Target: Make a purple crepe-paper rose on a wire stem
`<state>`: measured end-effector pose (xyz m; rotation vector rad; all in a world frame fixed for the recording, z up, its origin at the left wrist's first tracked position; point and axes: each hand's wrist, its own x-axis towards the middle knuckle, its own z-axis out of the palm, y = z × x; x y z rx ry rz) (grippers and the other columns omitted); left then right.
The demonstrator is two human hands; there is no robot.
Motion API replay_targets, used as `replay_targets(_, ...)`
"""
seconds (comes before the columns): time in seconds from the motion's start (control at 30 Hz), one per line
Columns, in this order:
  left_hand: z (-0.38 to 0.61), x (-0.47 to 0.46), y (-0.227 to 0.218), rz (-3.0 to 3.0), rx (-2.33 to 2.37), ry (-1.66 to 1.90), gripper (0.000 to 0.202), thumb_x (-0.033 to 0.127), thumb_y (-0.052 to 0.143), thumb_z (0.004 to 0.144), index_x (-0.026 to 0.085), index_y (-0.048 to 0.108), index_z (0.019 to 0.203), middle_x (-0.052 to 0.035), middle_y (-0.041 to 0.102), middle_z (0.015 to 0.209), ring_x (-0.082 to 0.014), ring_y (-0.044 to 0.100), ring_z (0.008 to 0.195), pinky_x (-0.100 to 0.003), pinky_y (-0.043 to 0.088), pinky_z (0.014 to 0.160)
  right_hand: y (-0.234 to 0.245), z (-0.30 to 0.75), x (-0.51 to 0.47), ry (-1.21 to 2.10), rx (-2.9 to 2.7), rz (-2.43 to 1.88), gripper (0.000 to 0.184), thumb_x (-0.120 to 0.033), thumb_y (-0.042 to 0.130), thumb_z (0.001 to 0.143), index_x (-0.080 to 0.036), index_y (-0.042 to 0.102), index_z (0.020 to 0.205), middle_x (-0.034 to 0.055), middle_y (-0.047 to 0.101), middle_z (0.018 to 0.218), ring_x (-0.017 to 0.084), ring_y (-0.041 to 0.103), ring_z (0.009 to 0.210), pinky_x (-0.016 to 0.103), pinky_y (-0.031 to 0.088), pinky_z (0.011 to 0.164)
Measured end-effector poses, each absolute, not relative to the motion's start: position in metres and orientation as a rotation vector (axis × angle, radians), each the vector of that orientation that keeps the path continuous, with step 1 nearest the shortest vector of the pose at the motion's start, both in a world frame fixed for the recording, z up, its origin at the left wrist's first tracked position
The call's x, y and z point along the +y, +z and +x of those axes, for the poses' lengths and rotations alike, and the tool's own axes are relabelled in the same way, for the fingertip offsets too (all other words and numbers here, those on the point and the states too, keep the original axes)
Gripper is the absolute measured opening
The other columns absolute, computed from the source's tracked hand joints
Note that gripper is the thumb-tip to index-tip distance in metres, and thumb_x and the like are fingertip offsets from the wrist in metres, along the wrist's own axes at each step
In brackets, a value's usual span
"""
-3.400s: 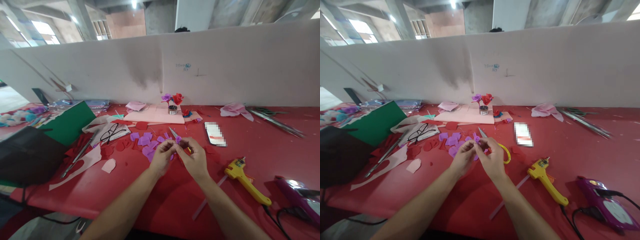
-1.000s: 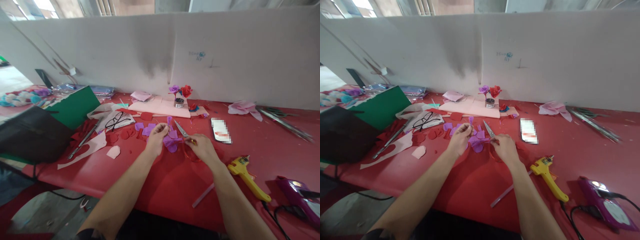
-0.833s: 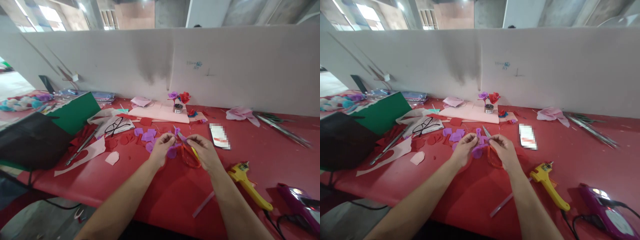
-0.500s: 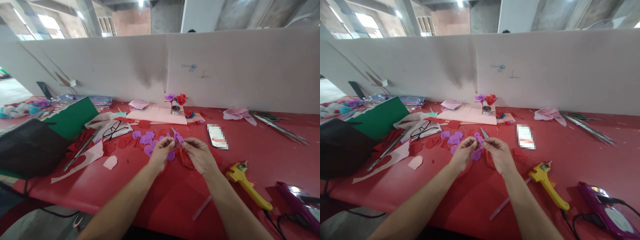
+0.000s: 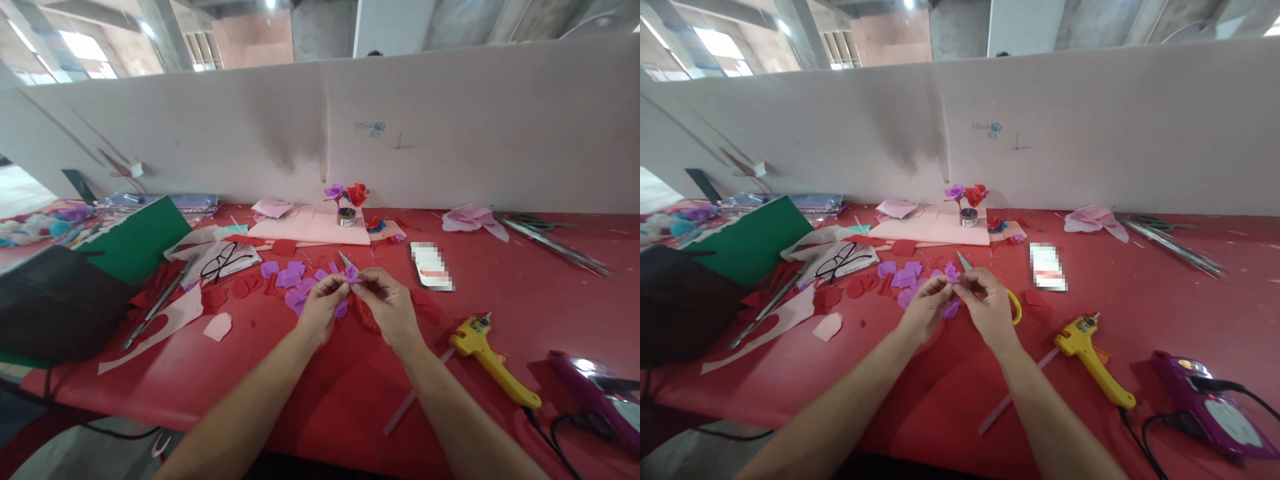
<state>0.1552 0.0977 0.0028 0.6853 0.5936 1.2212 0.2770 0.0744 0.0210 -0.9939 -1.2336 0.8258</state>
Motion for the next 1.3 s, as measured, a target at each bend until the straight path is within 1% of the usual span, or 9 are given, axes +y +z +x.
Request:
replay_targets(0.17, 0.155, 0.097, 0.004, 0.710, 0.584, 1.221, 0.020, 0.024, 0.084, 0.058, 0.019, 0.070, 0.072, 0.0016, 0.066, 0.075, -0.0086, 0.058, 0.075, -0.021, 0.043, 0.077, 0.024, 0.279, 0.072, 0.618, -1.396, -1.077, 0.002, -0.021, 0.066, 0.079, -0.021, 0.064, 0.080, 0.0009, 0.063, 0.080, 0.016, 0.060, 0.077, 0.029, 0.049, 0.074)
replay_targets(0.37, 0.155, 0.097, 0.005, 0.729, 0.597, 1.230, 0.020, 0.025, 0.084, 0.058, 0.019, 0.070, 0.071, 0.0018, 0.066, 0.074, -0.0093, 0.058, 0.074, -0.022, 0.043, 0.078, 0.024, 0.278, 0.069, 0.506, -1.433, -1.107, 0.002, -0.023, 0.065, 0.082, -0.021, 0.064, 0.081, 0.0014, 0.065, 0.080, 0.016, 0.062, 0.076, 0.028, 0.050, 0.072)
replay_targets(0.53, 0.155, 0.096, 0.008, 0.746, 0.616, 1.235, 0.020, 0.025, 0.084, 0.057, 0.018, 0.071, 0.070, 0.0006, 0.067, 0.074, -0.0108, 0.058, 0.076, -0.024, 0.043, 0.079, 0.024, 0.278, 0.068, 0.500, -1.428, -1.105, 0.003, -0.024, 0.065, 0.083, -0.022, 0.064, 0.082, 0.0015, 0.064, 0.081, 0.016, 0.061, 0.077, 0.029, 0.050, 0.072)
replay_targets(0.7, 0.154, 0.096, 0.009, 0.750, 0.629, 1.247, 0.018, 0.023, 0.084, 0.056, 0.018, 0.072, 0.068, -0.0002, 0.067, 0.073, -0.0107, 0.058, 0.073, -0.024, 0.043, 0.076, 0.027, 0.277, 0.066, 0.532, -1.388, -1.075, 0.003, -0.026, 0.065, 0.082, -0.023, 0.064, 0.082, 0.0016, 0.064, 0.082, 0.017, 0.062, 0.077, 0.030, 0.051, 0.073)
replay_targets(0.83, 0.153, 0.097, 0.007, 0.811, 0.643, 1.258, 0.016, 0.024, 0.082, 0.058, 0.019, 0.073, 0.071, -0.0009, 0.068, 0.075, -0.0119, 0.058, 0.074, -0.025, 0.044, 0.076, 0.029, 0.276, 0.066, 0.573, -1.365, -1.070, 0.003, -0.025, 0.067, 0.081, -0.023, 0.064, 0.081, 0.0012, 0.065, 0.079, 0.017, 0.062, 0.075, 0.030, 0.052, 0.072)
replay_targets(1.0, 0.151, 0.097, 0.005, 0.884, 0.645, 1.278, 0.014, 0.025, 0.081, 0.062, 0.019, 0.075, 0.073, -0.0019, 0.069, 0.078, -0.0125, 0.059, 0.077, -0.026, 0.044, 0.079, 0.029, 0.276, 0.065, 0.565, -1.379, -1.060, 0.003, -0.023, 0.067, 0.082, -0.023, 0.064, 0.083, 0.0008, 0.065, 0.082, 0.016, 0.062, 0.078, 0.029, 0.051, 0.073)
replay_targets(1.17, 0.152, 0.097, 0.005, 0.894, 0.628, 1.275, 0.014, 0.023, 0.080, 0.062, 0.019, 0.076, 0.075, -0.0023, 0.069, 0.080, -0.0125, 0.059, 0.078, -0.026, 0.044, 0.079, 0.029, 0.275, 0.064, 0.501, -1.407, -1.059, 0.003, -0.025, 0.066, 0.083, -0.023, 0.064, 0.085, 0.0017, 0.063, 0.083, 0.016, 0.061, 0.079, 0.029, 0.050, 0.073)
replay_targets(1.3, 0.150, 0.098, 0.006, 0.955, 0.646, 1.296, 0.012, 0.022, 0.078, 0.064, 0.019, 0.076, 0.076, -0.0036, 0.067, 0.082, -0.0141, 0.059, 0.080, -0.027, 0.045, 0.079, 0.027, 0.275, 0.063, 0.536, -1.388, -1.057, 0.006, -0.026, 0.066, 0.083, -0.023, 0.063, 0.087, 0.0018, 0.064, 0.083, 0.016, 0.062, 0.078, 0.030, 0.051, 0.073)
